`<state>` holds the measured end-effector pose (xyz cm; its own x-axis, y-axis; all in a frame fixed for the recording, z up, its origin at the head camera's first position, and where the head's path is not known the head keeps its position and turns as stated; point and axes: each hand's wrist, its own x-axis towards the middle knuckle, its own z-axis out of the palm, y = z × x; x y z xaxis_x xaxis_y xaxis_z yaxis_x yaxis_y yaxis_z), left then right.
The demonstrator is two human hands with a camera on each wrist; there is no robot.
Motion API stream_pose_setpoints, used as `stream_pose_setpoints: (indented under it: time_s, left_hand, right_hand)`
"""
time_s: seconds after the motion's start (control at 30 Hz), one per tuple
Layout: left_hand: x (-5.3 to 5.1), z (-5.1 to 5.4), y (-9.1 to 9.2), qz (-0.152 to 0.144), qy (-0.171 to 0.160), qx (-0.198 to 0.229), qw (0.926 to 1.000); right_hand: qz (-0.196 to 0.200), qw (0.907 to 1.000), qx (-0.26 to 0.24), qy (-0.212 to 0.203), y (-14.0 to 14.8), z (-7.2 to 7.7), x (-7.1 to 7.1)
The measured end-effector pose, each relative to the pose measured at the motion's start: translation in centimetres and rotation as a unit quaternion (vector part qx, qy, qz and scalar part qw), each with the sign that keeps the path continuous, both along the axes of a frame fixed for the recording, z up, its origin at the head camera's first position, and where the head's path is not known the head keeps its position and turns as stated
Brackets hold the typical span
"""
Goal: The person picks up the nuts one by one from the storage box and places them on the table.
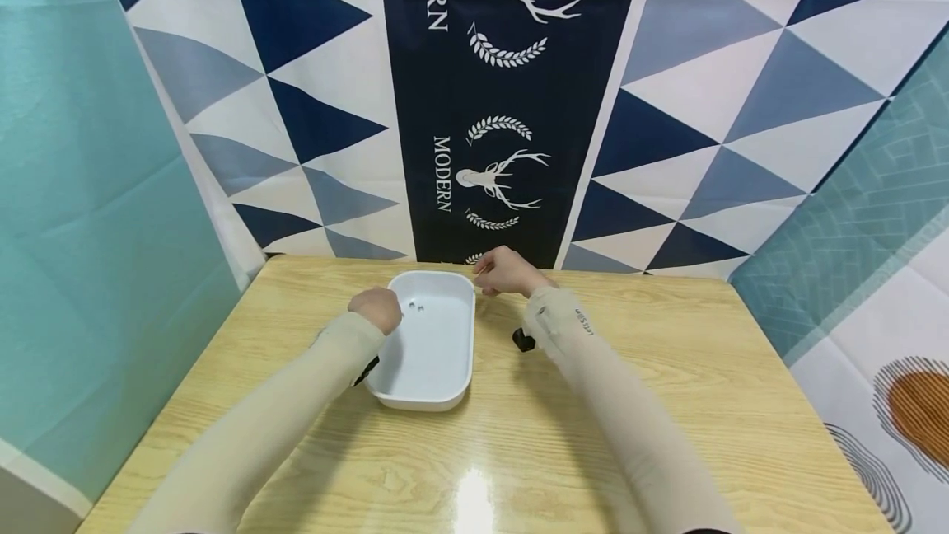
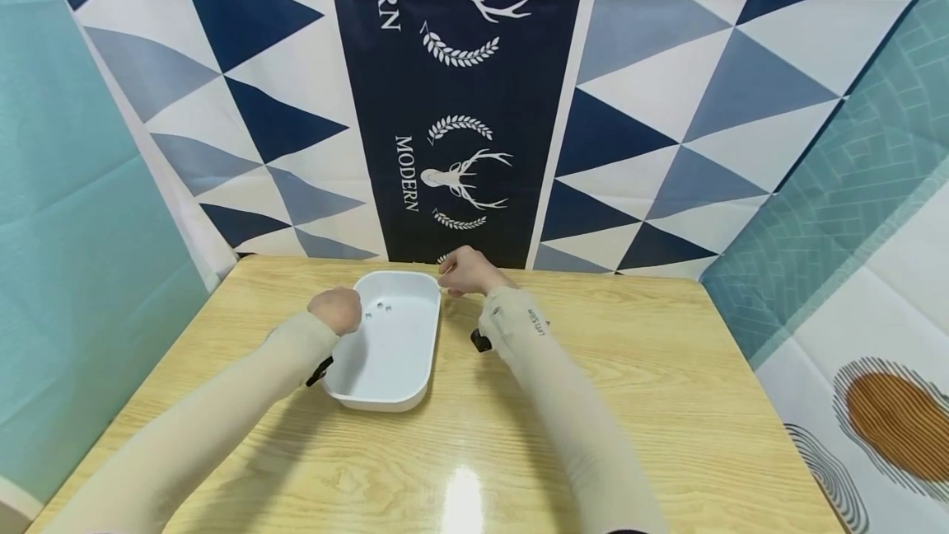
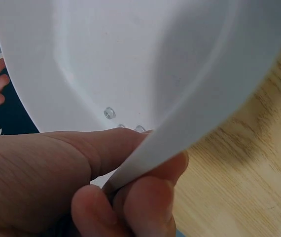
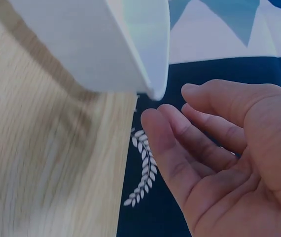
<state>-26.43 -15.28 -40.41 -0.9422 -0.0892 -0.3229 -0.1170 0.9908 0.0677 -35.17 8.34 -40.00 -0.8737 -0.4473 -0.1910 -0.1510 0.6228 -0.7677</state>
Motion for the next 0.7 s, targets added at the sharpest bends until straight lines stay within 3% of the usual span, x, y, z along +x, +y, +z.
stream_pose_setpoints:
  time_s: [0.37, 0.7]
  left_hand:
    - [0.3, 0.2, 0.0, 0.009, 0.004, 0.001, 1.0000]
    - [0.0, -0.1, 0.1, 0.009, 0.002, -0.002, 1.0000]
  right_hand:
    - [-0.023, 0.9990, 0.025, 0.028, -3.1, 0.2, 0.5]
    - [-0.031, 0.9994, -0.014, -0.011, -4.5, -0.9, 0.2]
